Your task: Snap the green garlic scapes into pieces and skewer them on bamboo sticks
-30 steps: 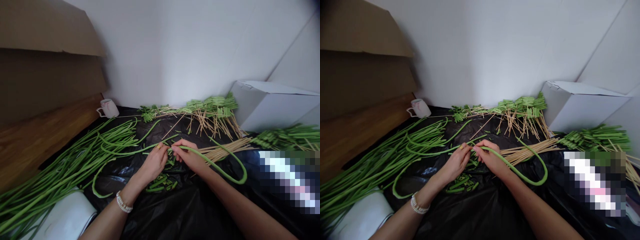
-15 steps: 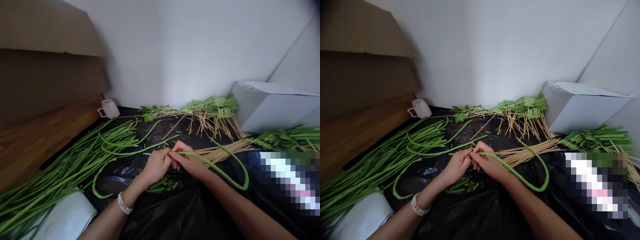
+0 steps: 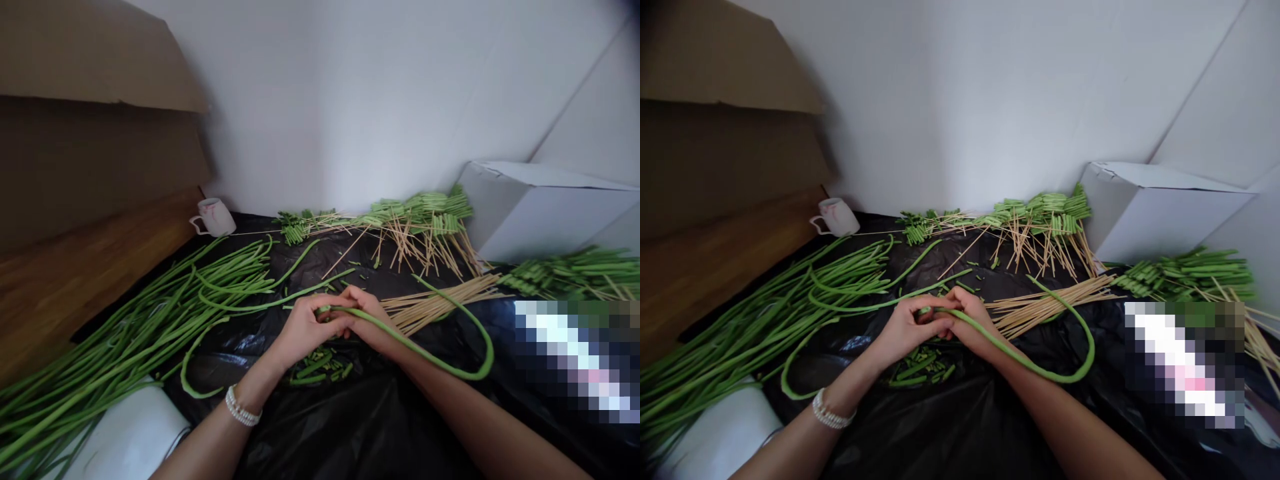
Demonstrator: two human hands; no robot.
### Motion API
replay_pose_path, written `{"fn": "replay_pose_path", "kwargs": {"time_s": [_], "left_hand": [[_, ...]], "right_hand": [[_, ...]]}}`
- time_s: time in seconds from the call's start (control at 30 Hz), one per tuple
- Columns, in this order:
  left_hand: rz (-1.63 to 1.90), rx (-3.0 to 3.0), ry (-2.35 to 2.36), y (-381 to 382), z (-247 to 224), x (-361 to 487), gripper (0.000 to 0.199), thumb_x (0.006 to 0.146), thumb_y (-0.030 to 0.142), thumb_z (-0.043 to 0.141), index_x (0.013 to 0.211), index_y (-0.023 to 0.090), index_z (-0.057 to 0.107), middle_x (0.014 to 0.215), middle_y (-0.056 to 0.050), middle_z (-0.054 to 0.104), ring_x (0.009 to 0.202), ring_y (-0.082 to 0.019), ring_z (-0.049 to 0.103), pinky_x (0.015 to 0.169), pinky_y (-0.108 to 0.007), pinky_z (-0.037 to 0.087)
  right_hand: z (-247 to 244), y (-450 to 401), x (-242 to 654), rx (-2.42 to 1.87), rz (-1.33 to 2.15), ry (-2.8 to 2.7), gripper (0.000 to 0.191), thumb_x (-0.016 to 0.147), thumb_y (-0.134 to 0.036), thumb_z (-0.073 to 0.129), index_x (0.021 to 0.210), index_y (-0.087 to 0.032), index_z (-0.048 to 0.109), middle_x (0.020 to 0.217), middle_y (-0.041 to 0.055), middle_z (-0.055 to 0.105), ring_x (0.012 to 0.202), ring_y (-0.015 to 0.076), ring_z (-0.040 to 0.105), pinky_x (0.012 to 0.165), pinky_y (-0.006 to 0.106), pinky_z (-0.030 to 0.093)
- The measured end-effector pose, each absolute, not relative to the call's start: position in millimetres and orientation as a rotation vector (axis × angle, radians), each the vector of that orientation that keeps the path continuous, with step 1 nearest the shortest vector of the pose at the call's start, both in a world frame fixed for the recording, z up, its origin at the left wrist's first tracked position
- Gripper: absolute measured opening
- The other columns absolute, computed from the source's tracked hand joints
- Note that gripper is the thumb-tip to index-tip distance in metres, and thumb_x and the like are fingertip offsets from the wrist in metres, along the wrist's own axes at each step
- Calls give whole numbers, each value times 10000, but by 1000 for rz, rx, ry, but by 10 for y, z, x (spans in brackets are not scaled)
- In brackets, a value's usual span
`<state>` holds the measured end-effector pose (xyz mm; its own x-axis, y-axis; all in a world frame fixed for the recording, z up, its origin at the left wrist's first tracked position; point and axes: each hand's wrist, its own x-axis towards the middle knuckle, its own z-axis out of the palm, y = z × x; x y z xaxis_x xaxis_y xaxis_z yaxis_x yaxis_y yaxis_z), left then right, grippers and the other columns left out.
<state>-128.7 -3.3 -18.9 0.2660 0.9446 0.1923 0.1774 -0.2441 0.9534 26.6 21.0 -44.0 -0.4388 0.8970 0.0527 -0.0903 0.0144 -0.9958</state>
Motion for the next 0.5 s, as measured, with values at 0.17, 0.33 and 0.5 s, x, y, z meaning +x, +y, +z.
{"fn": "replay_pose_path", "kwargs": {"time_s": [0.17, 0.33, 0.5], "left_hand": [[1042, 1960, 1123, -33, -268, -1270, 176, 844, 297, 659, 960, 202, 751, 766, -28, 677, 698, -145, 616, 696, -254, 450], [1033, 2101, 1275, 7, -203, -1342, 171, 895, 303, 581, 905, 204, 720, 841, -25, 680, 794, -159, 603, 758, -264, 416], [1040, 1693, 1298, 68, -166, -1406, 259, 857, 389, 600, 788, 146, 658, 736, -10, 625, 711, -144, 534, 701, -251, 399]], "right_hand": [[-534, 215, 257, -932, 1411, -1603, 223, 711, -132, 601, 892, -225, 510, 595, -78, 620, 482, 112, 585, 454, 208, 449], [-437, 213, 299, -984, 1370, -1632, 252, 739, -214, 661, 963, -227, 546, 615, -80, 591, 494, 102, 575, 463, 205, 448], [-269, 259, 408, -883, 1372, -1562, 239, 799, -376, 657, 958, -206, 606, 668, -40, 606, 494, 94, 538, 462, 221, 441]]}}
